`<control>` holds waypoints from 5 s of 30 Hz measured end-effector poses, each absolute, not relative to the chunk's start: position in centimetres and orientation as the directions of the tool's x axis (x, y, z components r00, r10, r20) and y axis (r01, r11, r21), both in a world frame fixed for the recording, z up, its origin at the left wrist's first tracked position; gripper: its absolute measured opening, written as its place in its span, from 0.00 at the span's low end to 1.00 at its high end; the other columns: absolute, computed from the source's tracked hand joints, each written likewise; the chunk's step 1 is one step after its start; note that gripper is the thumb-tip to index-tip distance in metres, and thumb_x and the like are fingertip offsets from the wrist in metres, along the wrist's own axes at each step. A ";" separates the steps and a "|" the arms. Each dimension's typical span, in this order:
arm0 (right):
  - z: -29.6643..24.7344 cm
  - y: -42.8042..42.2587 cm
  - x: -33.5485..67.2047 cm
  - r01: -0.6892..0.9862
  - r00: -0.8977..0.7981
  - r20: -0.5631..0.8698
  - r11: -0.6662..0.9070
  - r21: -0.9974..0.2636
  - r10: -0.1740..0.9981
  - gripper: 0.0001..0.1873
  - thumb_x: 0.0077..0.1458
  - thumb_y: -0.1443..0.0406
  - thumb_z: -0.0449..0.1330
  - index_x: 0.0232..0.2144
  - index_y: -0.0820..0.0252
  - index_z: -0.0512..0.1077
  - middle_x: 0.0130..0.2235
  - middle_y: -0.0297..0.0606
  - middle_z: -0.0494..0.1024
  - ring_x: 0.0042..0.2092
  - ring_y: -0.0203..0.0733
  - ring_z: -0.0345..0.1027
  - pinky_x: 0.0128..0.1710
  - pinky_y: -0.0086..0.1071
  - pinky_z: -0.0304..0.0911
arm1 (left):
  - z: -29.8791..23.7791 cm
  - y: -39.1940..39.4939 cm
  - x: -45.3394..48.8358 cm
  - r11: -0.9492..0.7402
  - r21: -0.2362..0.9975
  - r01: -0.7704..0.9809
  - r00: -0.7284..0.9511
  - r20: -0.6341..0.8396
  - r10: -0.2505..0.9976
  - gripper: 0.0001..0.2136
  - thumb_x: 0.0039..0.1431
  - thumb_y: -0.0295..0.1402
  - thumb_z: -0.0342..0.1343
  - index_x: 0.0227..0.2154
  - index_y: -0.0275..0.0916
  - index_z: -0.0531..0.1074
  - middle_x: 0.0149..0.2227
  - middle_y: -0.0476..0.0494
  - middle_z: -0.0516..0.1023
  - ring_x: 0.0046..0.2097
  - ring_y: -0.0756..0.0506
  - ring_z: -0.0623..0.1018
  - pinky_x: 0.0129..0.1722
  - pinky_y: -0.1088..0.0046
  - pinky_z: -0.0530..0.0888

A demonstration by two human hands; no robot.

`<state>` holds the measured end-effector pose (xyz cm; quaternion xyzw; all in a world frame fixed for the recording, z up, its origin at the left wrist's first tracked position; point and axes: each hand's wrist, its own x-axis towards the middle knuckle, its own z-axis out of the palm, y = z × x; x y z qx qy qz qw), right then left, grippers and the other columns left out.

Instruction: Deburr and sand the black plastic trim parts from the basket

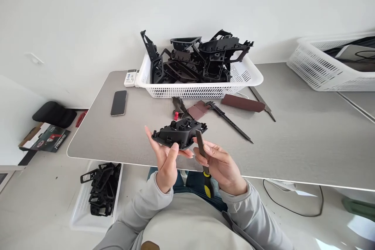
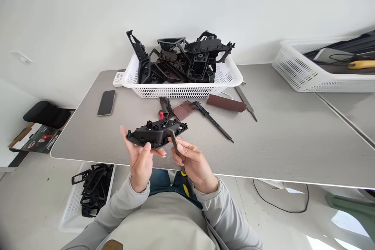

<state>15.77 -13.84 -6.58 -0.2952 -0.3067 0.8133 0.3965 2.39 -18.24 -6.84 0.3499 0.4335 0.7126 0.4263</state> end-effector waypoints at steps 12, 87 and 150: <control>-5.7 -14.3 17.4 -0.282 -0.282 -0.153 -0.234 -0.930 0.947 0.15 0.50 0.56 0.68 0.40 0.54 0.82 0.35 0.38 0.78 0.24 0.31 0.54 0.23 0.31 0.51 | -8.1 -17.9 0.2 -0.519 0.734 0.439 -0.202 0.643 0.739 0.20 0.61 0.30 0.59 0.55 0.42 0.65 0.47 0.39 0.78 0.44 0.46 0.82 0.42 0.70 0.81; -4.8 -14.8 16.7 -0.300 -0.235 -0.224 -0.289 -0.909 0.946 0.16 0.47 0.56 0.69 0.38 0.55 0.83 0.19 0.30 0.61 0.24 0.35 0.50 0.25 0.33 0.45 | -5.2 -17.7 -3.9 -0.083 0.946 0.314 0.141 0.040 0.989 0.14 0.65 0.42 0.52 0.34 0.37 0.75 0.18 0.51 0.71 0.20 0.53 0.67 0.21 0.78 0.63; -5.6 -15.2 16.0 -0.263 -0.403 -0.147 -0.268 -0.927 0.903 0.22 0.54 0.54 0.65 0.49 0.52 0.79 0.34 0.37 0.76 0.23 0.30 0.52 0.20 0.29 0.50 | -8.8 -17.8 2.0 -0.238 0.948 -0.211 -0.589 0.071 0.805 0.14 0.60 0.44 0.60 0.40 0.41 0.81 0.40 0.44 0.84 0.38 0.47 0.83 0.39 0.73 0.80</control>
